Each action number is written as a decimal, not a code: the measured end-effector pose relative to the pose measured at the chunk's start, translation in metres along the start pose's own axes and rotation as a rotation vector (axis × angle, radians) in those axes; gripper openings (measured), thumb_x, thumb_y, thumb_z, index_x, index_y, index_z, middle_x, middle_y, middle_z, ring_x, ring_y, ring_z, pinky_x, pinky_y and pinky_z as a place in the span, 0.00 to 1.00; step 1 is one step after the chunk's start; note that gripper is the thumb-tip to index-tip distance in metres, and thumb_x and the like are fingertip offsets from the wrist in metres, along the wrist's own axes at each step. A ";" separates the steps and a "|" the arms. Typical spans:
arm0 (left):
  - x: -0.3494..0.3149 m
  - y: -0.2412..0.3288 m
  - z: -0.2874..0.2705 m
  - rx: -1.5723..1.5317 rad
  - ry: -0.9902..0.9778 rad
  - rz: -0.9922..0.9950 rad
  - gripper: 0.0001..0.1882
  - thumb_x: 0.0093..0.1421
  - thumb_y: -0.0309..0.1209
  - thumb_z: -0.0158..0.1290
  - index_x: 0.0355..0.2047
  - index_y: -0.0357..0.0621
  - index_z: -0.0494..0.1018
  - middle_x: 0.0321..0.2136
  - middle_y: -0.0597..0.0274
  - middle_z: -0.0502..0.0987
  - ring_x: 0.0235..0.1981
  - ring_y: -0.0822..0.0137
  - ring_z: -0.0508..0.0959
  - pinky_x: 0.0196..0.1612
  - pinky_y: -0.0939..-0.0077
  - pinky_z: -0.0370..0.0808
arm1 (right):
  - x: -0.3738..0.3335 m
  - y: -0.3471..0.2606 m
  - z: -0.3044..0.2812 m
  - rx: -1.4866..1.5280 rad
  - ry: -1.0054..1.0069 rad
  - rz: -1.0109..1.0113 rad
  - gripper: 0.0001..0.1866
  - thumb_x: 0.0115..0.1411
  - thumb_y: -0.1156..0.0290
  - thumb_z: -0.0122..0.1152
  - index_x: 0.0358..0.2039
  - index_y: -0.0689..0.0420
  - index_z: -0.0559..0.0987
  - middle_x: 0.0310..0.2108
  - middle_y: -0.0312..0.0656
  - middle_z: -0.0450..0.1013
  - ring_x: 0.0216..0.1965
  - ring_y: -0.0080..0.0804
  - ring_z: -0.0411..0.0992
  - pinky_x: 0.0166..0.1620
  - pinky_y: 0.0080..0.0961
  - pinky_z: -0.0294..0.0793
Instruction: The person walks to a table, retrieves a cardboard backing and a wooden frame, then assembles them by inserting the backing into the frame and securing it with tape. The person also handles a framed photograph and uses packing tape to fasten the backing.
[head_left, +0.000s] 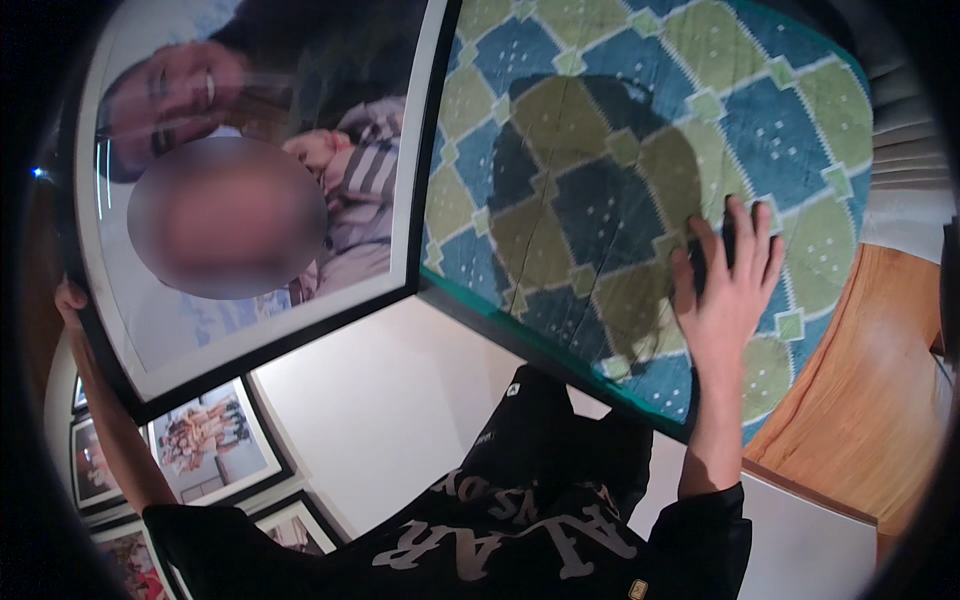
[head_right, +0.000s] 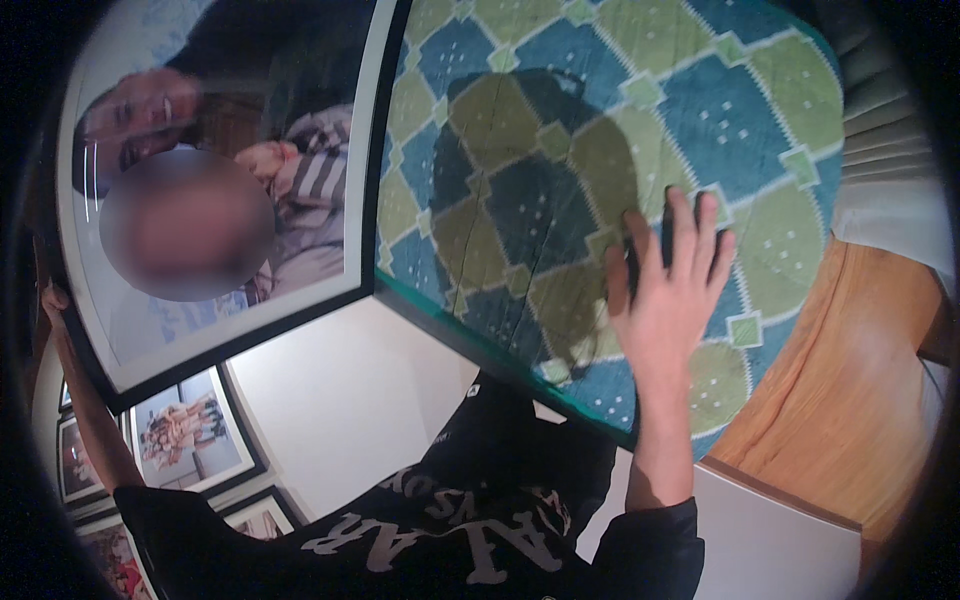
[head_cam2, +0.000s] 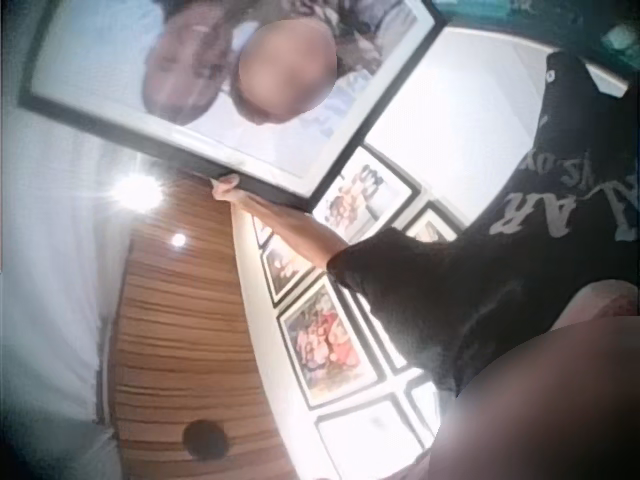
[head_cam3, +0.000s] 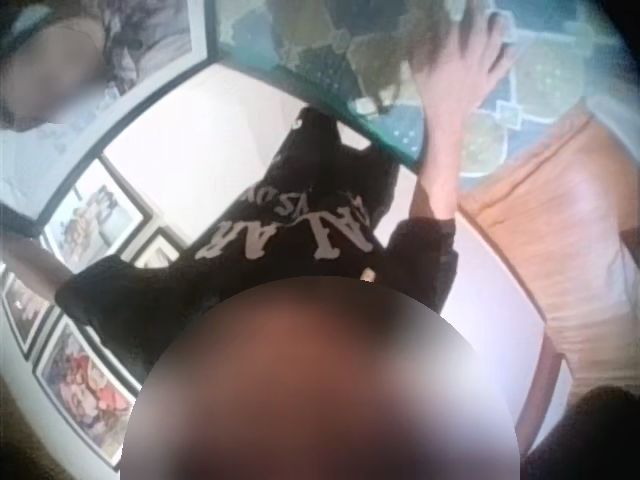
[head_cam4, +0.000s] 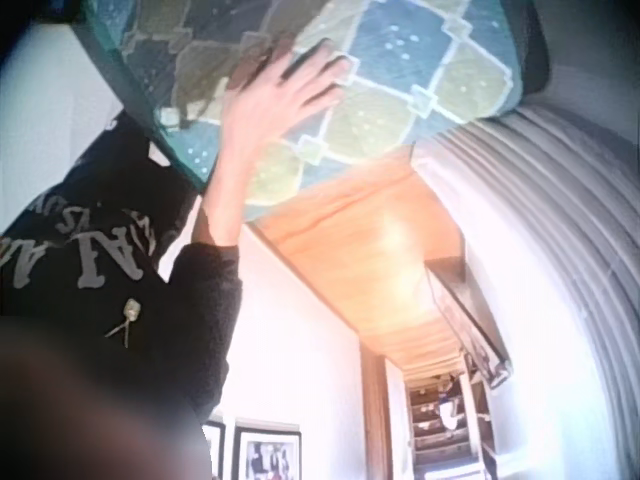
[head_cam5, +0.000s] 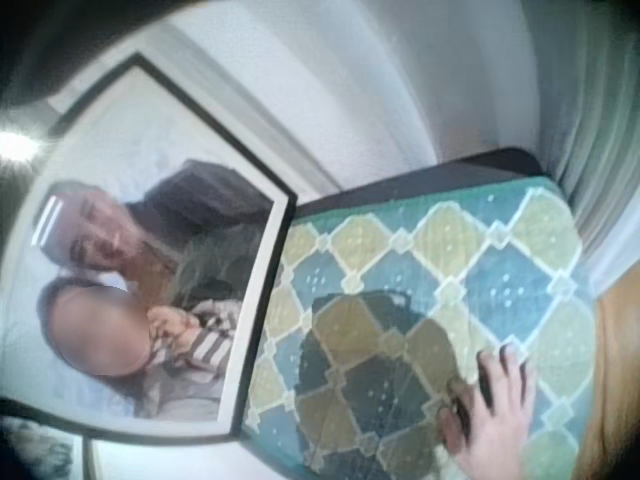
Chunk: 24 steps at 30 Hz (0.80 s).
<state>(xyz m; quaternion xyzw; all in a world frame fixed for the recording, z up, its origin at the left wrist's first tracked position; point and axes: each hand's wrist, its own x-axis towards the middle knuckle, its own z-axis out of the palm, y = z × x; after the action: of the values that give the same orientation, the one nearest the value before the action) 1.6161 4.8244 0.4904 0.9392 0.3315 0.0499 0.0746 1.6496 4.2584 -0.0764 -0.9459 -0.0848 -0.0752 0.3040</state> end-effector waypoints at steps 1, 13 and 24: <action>-0.001 0.001 -0.002 -0.003 0.006 0.000 0.27 0.41 0.26 0.50 0.47 0.36 0.69 0.24 0.62 0.71 0.21 0.71 0.72 0.27 0.80 0.69 | 0.000 0.000 -0.001 0.015 -0.002 0.006 0.16 0.52 0.66 0.61 0.43 0.50 0.76 0.58 0.44 0.61 0.64 0.48 0.52 0.63 0.51 0.46; 0.000 0.001 0.016 -0.082 0.028 0.034 0.28 0.40 0.25 0.49 0.47 0.34 0.69 0.22 0.64 0.71 0.20 0.73 0.71 0.25 0.82 0.68 | 0.004 -0.001 -0.006 0.064 -0.011 0.038 0.16 0.52 0.65 0.60 0.42 0.51 0.76 0.57 0.47 0.62 0.63 0.51 0.53 0.61 0.54 0.47; -0.010 0.011 0.056 -0.199 -0.013 0.095 0.29 0.40 0.24 0.48 0.48 0.33 0.68 0.20 0.66 0.70 0.19 0.75 0.70 0.23 0.84 0.67 | 0.005 -0.004 -0.014 0.106 0.028 0.022 0.16 0.51 0.65 0.60 0.41 0.52 0.76 0.56 0.48 0.63 0.64 0.51 0.52 0.62 0.53 0.46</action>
<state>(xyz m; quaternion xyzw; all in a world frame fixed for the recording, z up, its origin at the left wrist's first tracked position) 1.6227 4.8038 0.4368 0.9420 0.2797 0.0800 0.1670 1.6519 4.2540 -0.0624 -0.9282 -0.0741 -0.0803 0.3558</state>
